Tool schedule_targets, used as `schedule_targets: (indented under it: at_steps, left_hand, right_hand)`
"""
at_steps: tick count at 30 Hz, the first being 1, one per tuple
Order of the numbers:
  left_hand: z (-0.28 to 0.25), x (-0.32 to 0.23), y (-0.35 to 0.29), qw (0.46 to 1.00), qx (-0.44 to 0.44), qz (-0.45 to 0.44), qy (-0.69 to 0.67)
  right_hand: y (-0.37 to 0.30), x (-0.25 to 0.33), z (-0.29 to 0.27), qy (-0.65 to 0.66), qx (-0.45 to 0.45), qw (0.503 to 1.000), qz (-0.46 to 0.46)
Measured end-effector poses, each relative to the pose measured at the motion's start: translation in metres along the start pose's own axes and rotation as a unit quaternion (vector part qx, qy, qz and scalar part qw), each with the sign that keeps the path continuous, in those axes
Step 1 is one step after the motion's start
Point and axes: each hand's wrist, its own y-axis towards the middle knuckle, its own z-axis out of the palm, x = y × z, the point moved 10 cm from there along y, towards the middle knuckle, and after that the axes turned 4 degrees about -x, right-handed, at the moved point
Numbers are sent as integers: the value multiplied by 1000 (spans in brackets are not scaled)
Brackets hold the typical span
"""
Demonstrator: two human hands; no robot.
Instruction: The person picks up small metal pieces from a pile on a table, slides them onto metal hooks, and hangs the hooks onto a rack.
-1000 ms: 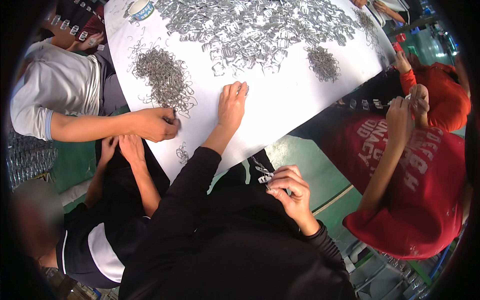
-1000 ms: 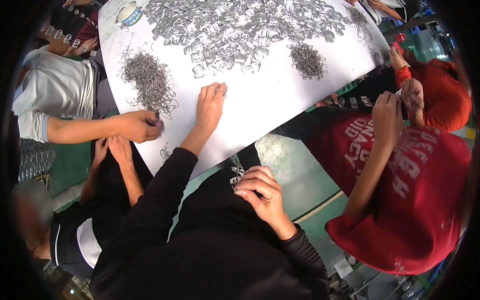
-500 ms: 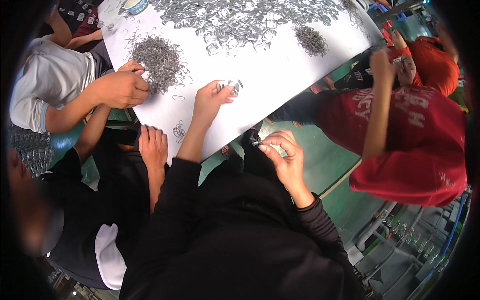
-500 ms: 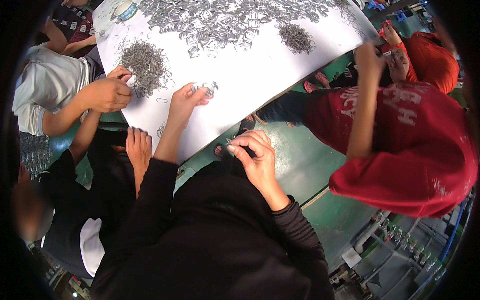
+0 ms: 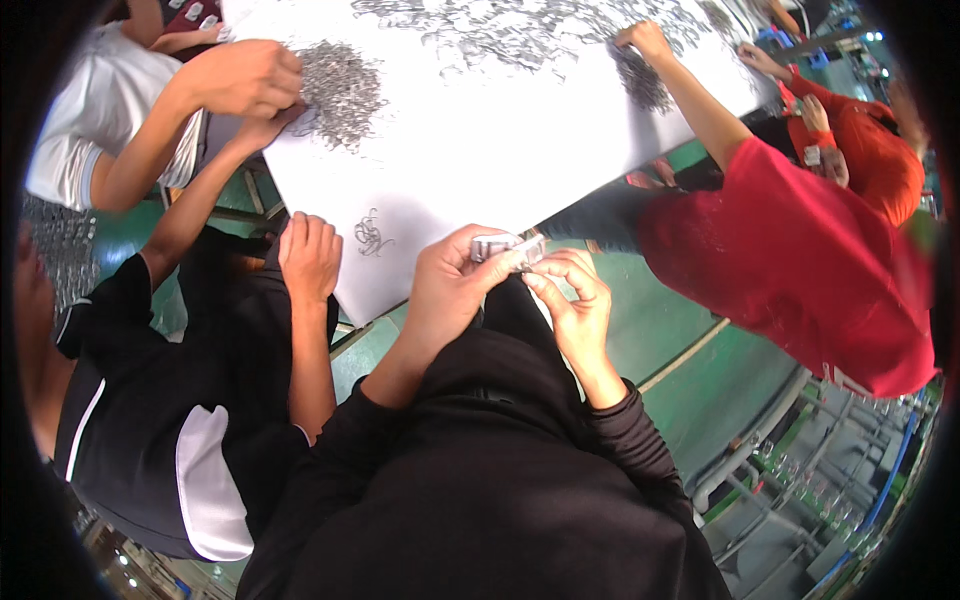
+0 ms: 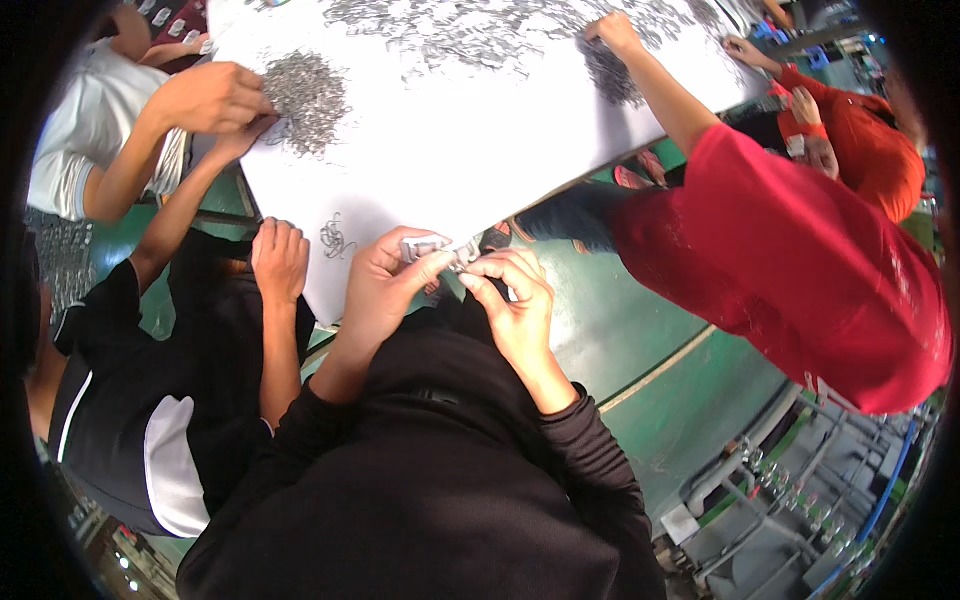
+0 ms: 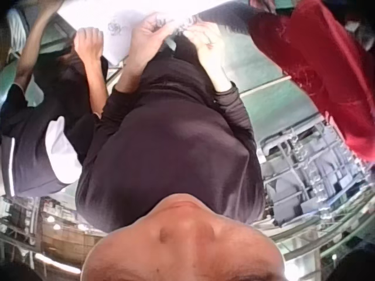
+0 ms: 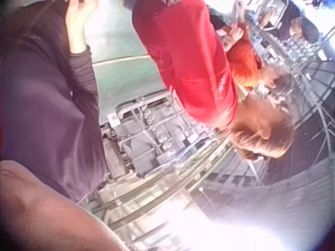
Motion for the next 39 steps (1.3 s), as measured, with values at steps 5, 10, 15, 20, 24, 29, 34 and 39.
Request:
schedule_targets:
  at_steps: [5,10,15,20,24,29,34,39]
  left_hand:
    - [-19,12,-9,996,-23,6,85]
    - [-42,20,-22,993,-48,5,106]
    - [-60,25,-32,988,-80,14,128]
    - [-68,13,-43,980,-127,65,140]
    - [-81,6,-53,971,-167,82,151]
    - [-81,-5,-55,969,-177,96,144]
    - [-74,-6,-50,976,-149,107,121]
    - [-57,-12,-42,982,-117,111,101]
  right_hand:
    - [8,-13,12,20,93,994,49]
    - [69,-54,65,-39,187,978,80]
    - [123,-43,229,-235,313,916,-85]
    - [132,-65,296,-426,312,840,-120]
    - [112,-60,282,-388,344,844,-137]
    - [95,-55,182,30,353,919,175]
    - [47,19,84,180,250,916,257]
    - [13,34,46,157,162,957,184]
